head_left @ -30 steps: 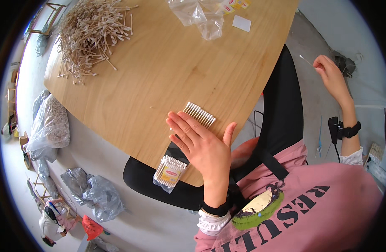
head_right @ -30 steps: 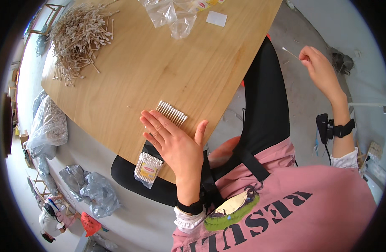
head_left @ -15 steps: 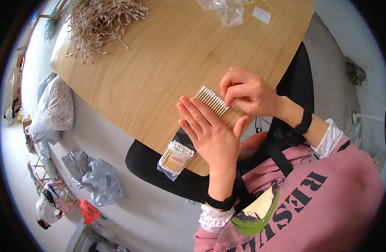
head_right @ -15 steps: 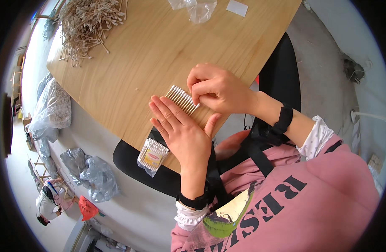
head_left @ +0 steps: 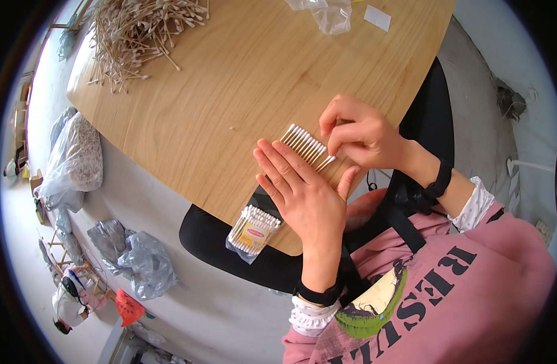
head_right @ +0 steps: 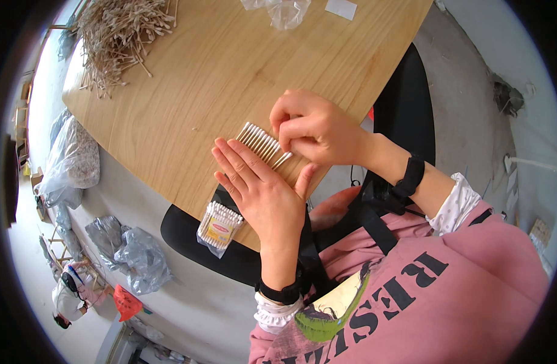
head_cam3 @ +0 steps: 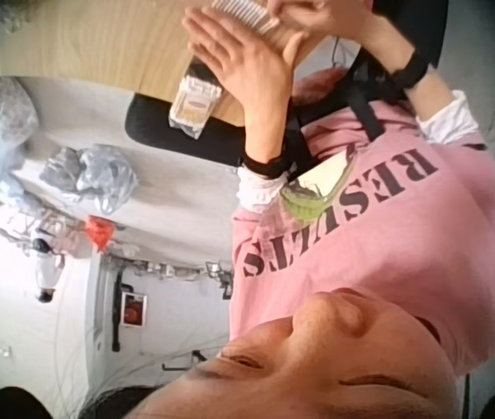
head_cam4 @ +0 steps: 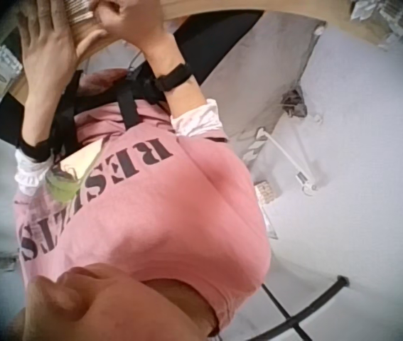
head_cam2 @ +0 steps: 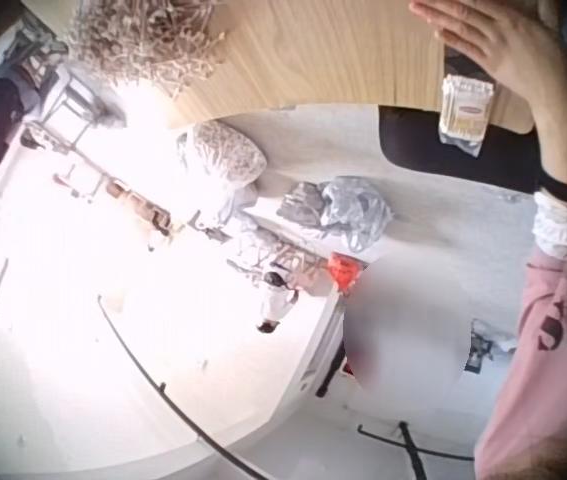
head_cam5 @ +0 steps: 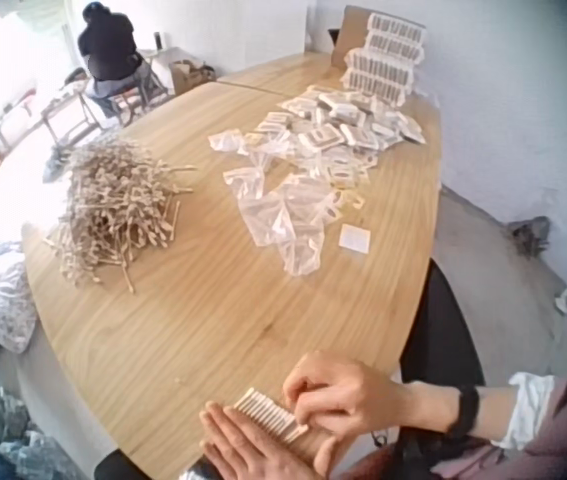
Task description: Organizing cotton swabs into neat rows and placing them into small plastic packages.
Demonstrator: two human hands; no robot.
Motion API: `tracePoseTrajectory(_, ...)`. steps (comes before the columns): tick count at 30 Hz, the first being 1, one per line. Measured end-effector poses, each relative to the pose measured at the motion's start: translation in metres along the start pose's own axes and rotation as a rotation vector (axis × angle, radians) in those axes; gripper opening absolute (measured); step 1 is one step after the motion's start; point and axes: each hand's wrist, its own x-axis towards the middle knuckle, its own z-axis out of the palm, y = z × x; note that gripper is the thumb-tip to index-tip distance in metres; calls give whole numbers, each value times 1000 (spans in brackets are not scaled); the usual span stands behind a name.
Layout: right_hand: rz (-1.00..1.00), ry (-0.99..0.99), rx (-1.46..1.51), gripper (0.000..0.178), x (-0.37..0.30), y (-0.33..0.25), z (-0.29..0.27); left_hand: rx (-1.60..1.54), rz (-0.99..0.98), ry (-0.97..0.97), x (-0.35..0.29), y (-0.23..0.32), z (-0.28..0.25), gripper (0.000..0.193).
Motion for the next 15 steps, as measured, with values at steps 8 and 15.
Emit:
tracePoseTrajectory(8, 85, 100, 33, 15, 1, 0, 5, -4, 2, -3, 0, 1, -1, 123)
tracePoseTrajectory(15, 84, 92, 15, 15, 2, -2, 2, -9, 6, 6, 0, 2, -1, 123)
